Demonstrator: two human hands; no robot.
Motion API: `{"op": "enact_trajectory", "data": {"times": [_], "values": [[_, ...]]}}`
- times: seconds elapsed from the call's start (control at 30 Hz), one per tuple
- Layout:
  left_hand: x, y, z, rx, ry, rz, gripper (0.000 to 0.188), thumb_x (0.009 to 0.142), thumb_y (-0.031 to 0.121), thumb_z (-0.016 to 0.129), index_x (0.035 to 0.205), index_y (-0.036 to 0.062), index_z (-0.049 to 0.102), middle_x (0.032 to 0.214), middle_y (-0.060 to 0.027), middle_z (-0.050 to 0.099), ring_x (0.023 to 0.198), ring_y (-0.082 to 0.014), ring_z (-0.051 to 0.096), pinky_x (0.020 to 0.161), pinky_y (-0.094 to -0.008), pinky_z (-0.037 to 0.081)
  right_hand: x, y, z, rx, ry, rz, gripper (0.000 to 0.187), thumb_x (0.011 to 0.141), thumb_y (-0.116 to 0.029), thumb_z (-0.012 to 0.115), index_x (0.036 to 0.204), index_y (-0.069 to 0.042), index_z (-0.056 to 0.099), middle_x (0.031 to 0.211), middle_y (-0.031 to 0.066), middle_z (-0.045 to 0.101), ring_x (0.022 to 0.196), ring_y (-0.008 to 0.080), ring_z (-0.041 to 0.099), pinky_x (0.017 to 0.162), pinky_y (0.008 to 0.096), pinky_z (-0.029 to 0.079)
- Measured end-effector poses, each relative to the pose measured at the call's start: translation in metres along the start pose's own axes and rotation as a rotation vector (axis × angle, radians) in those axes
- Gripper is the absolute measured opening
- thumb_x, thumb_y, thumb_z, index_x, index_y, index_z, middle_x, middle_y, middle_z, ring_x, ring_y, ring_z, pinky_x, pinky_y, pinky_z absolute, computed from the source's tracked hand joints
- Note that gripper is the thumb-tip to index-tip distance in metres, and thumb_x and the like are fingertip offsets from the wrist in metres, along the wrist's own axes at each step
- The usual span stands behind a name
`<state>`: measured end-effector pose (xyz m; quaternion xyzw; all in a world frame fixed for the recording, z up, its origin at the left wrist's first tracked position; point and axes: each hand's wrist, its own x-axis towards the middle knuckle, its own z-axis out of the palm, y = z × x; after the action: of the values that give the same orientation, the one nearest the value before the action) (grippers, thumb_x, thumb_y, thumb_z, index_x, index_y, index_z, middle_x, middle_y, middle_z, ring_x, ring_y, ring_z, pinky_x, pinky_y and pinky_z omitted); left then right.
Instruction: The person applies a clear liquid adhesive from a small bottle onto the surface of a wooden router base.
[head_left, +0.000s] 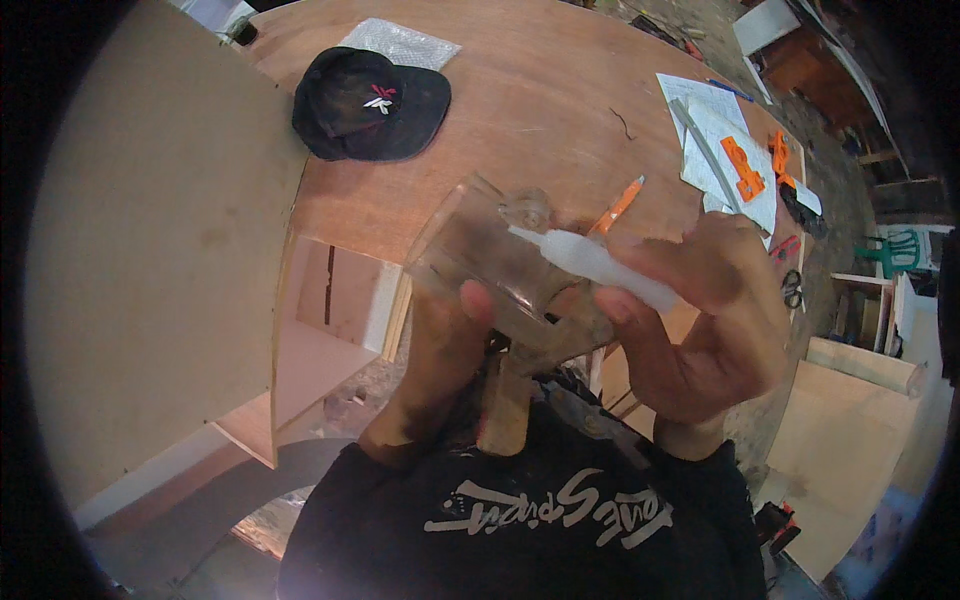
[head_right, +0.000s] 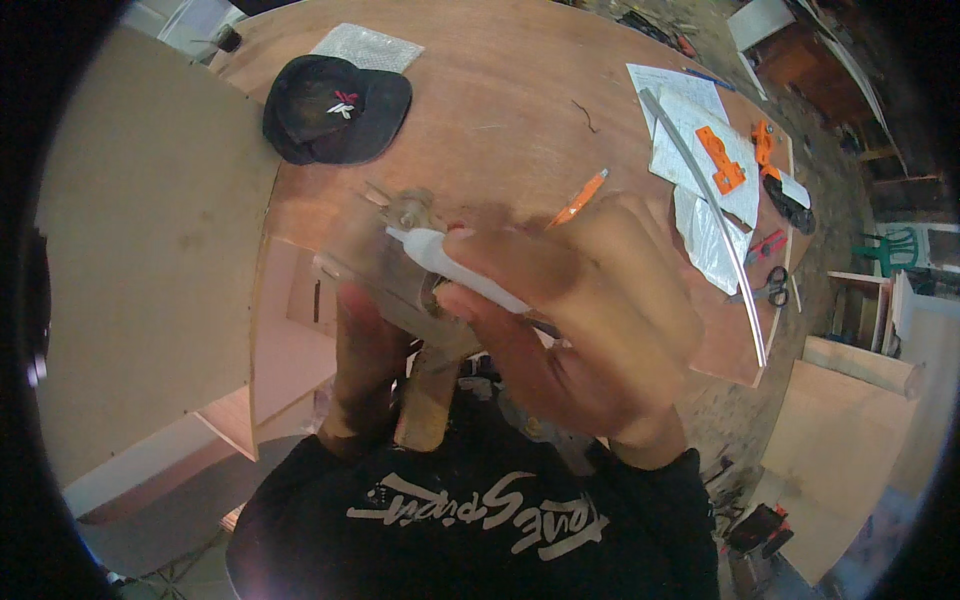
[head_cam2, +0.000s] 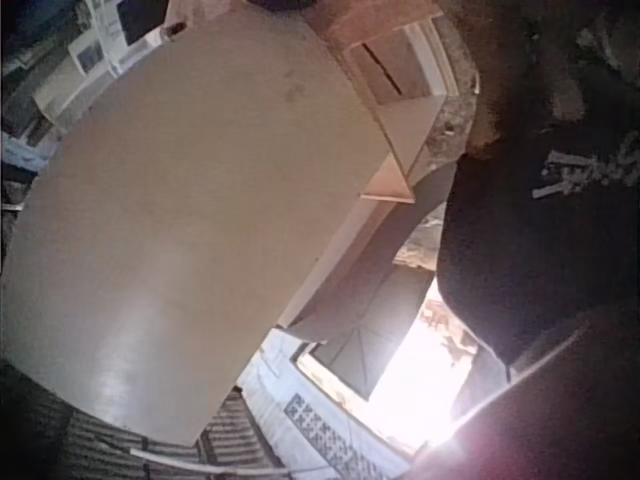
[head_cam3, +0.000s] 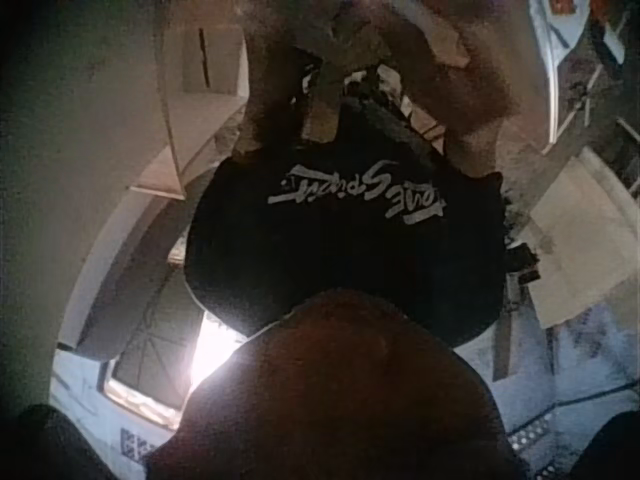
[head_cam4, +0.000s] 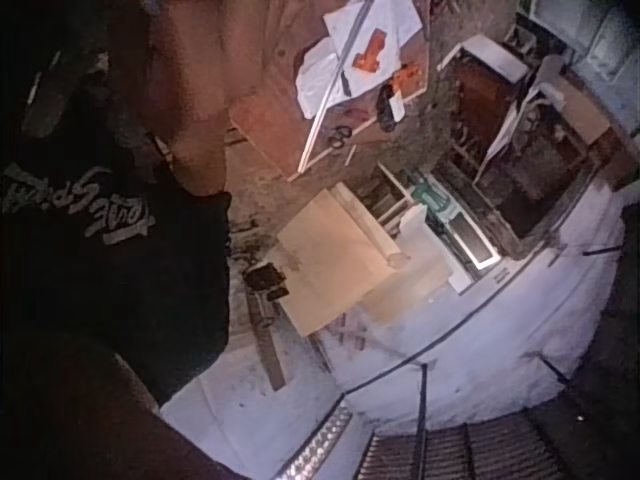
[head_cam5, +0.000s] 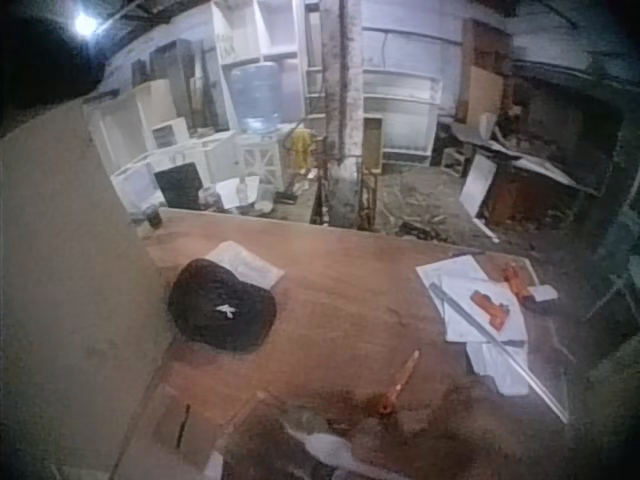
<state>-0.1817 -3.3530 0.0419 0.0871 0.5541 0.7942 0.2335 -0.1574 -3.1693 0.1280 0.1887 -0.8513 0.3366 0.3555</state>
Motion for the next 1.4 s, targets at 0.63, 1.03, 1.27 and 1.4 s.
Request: {"op": "enact_trajectory", "data": {"times": [0.63,1.03,1.27,1.4], "values": [[0.015,0.005,-0.006,-0.200,0.000,-0.029,0.112,0.060,0.080,0.064,0.140,0.0084,0.032,0.137,-0.0154,0.045,0.128,-0.0343,0.045,0.105,-0.0489,0.041,-0.130,0.060,-0.002,0.085,0.555,0.963,0.027,0.091,-0.017,0.064,0.108,0.004,0.061,0.098,0.0084,0.062,0.089,0.0158,0.057,0.079,0.0292,0.046],[0.015,0.008,0.005,-0.269,-0.033,-0.109,0.108,0.061,0.074,0.070,0.137,0.0053,0.035,0.134,-0.0145,0.046,0.127,-0.0337,0.045,0.109,-0.0523,0.034,-0.255,0.129,-0.006,-0.100,0.708,1.082,0.028,0.095,-0.024,0.060,0.109,0.001,0.060,0.094,0.0052,0.062,0.080,0.0105,0.056,0.069,0.0235,0.046],[0.012,-0.003,-0.002,-0.469,-0.053,-0.026,0.098,0.072,0.061,0.073,0.137,0.0001,0.032,0.133,-0.0199,0.047,0.124,-0.0315,0.050,0.104,-0.0464,0.042,-0.235,0.123,-0.002,-0.104,0.643,1.116,0.032,0.095,-0.025,0.060,0.111,0.002,0.057,0.095,0.0044,0.061,0.079,0.0090,0.054,0.067,0.0240,0.045],[0.013,-0.008,-0.005,-0.408,-0.060,0.020,0.098,0.072,0.061,0.073,0.136,-0.0005,0.033,0.133,-0.0193,0.048,0.122,-0.0308,0.051,0.104,-0.0459,0.042,-0.254,0.137,-0.011,-0.065,0.645,1.118,0.030,0.095,-0.025,0.060,0.110,0.001,0.058,0.093,0.0045,0.061,0.079,0.0091,0.054,0.068,0.0241,0.044]]}}
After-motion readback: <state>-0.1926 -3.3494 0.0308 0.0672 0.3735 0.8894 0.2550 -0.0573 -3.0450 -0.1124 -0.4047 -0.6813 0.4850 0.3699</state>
